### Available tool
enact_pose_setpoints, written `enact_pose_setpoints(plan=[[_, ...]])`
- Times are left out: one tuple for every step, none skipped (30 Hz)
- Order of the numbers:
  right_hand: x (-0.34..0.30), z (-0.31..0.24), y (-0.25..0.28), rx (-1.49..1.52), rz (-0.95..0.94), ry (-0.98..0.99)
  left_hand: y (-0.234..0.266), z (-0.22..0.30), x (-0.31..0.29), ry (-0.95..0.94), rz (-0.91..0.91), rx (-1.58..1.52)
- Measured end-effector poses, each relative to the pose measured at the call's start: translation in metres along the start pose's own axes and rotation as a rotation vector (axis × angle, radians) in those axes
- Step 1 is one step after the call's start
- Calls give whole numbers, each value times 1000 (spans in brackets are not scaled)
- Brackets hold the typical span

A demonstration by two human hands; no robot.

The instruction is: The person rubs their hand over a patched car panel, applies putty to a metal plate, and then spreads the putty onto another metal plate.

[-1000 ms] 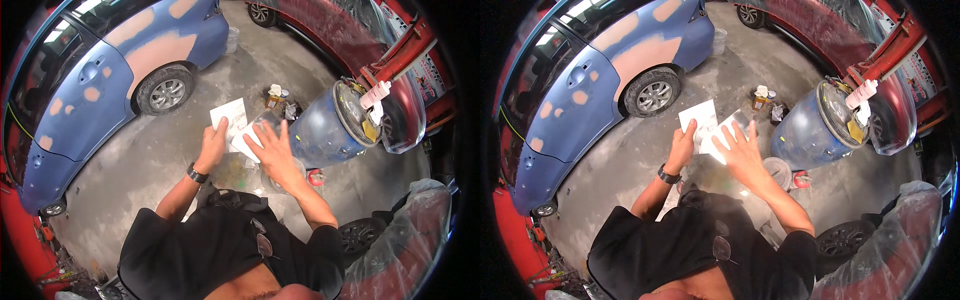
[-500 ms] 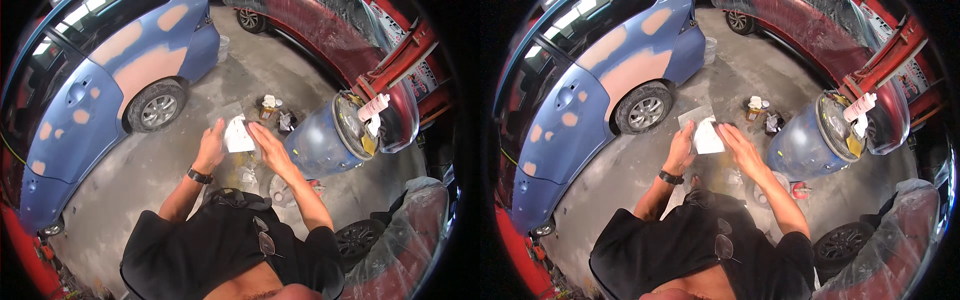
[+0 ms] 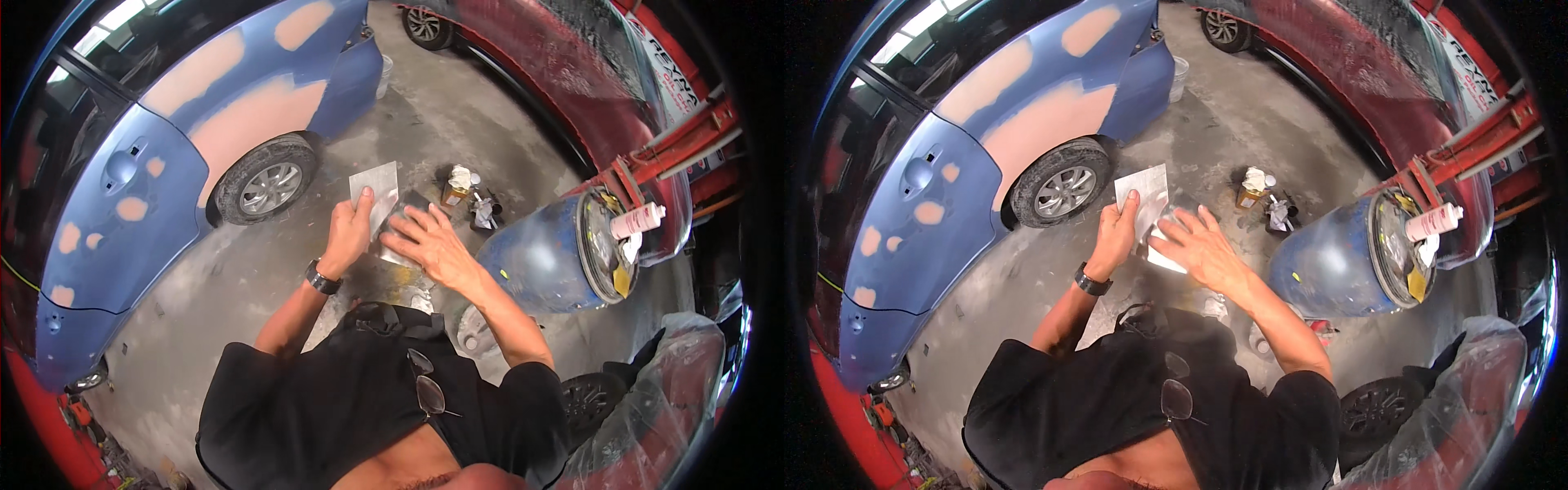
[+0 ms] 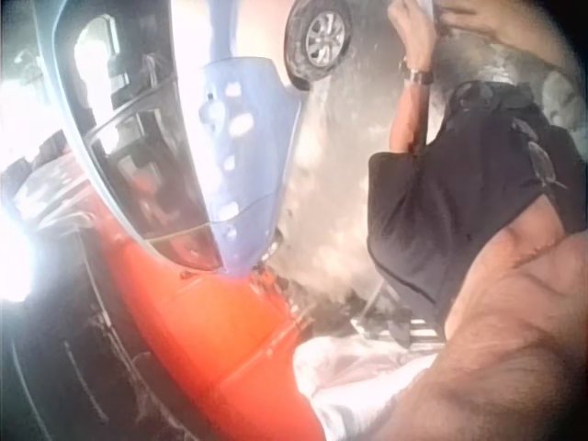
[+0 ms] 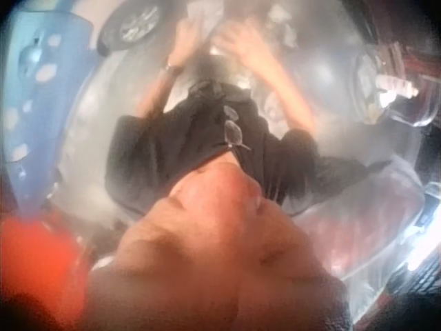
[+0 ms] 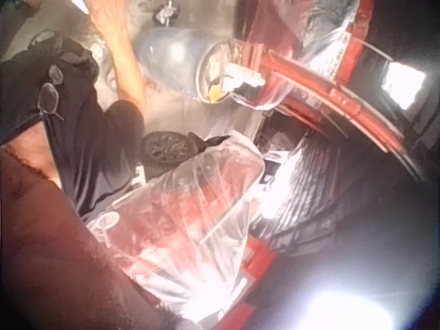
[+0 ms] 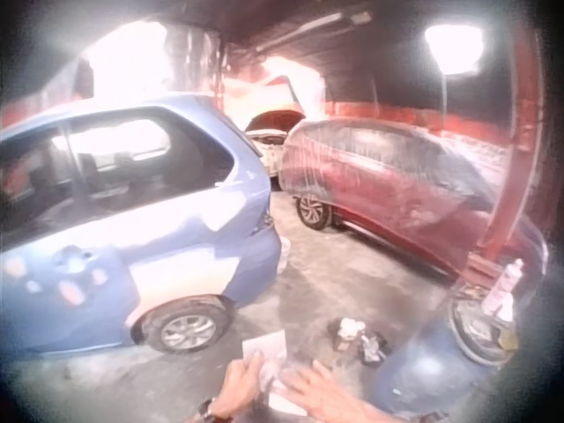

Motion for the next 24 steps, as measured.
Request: enact_pose_setpoints(plan=[[5, 2, -9, -2, -35, 15, 12, -14, 9, 20, 81, 17], [10, 4, -10, 5, -36, 22, 25, -26, 17, 35, 160, 40], [14, 7, -8, 21, -30, 29, 35, -40, 26, 98, 155, -3], [17, 11, -6, 36, -24, 35, 49, -46, 36, 104, 162, 0], [21, 23, -3, 65, 8, 3, 61, -46, 45, 140, 136, -218], [26, 27, -1, 77, 3, 18, 68, -31, 48, 149, 137, -449], [30, 30, 15, 249, 108, 18, 76, -16, 51, 160, 144, -681], [36, 38, 32, 412, 212, 18, 80, -15, 57, 149, 42, -744], [40, 39, 44, 509, 306, 82, 82, -19, 59, 145, 80, -794], [49, 40, 45, 514, 296, 101, 80, -25, 60, 140, 119, -843], [52, 44, 58, 686, 433, 149, 71, -48, 64, 194, 141, -875], [57, 47, 69, 861, 567, 195, 59, -35, 61, 194, 105, -915], [63, 44, 72, 951, 618, 211, 44, -21, 56, 225, 55, -1011], [69, 45, 68, 954, 617, 220, 30, -4, 54, 254, -7, -1110], [79, 38, 62, 895, 553, 270, 25, -23, 61, 280, 10, -1156], [86, 37, 58, 835, 492, 319, 20, -45, 71, 234, -71, -1105], [91, 44, 46, 676, 422, 365, 18, -37, 76, 218, -1, -1043], [96, 58, 43, 685, 412, 381, 17, -27, 80, 199, 77, -983], [104, 79, 39, 572, 401, 315, 12, -24, 87, 171, 91, -993], [114, 102, 36, 459, 390, 257, 8, -27, 95, 145, 113, -973], [125, 125, 34, 392, 346, 237, 6, -35, 103, 170, 146, -930], [125, 145, 40, 397, 348, 262, 5, -42, 109, 194, 180, -888], [133, 162, 36, 274, 250, 220, 9, -36, 115, 163, 237, -847], [133, 182, 32, 147, 157, 162, 8, -23, 125, 152, 252, -838]])
Point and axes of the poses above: each hand's wrist, its own x-axis towards the middle knuckle, its own y-axis out of the back of the hand, z = x × y, the point moved 10 cm from there along x, towards the middle knuckle, and after that the axes turned 13 degrees about x, right-handed, at the moved point
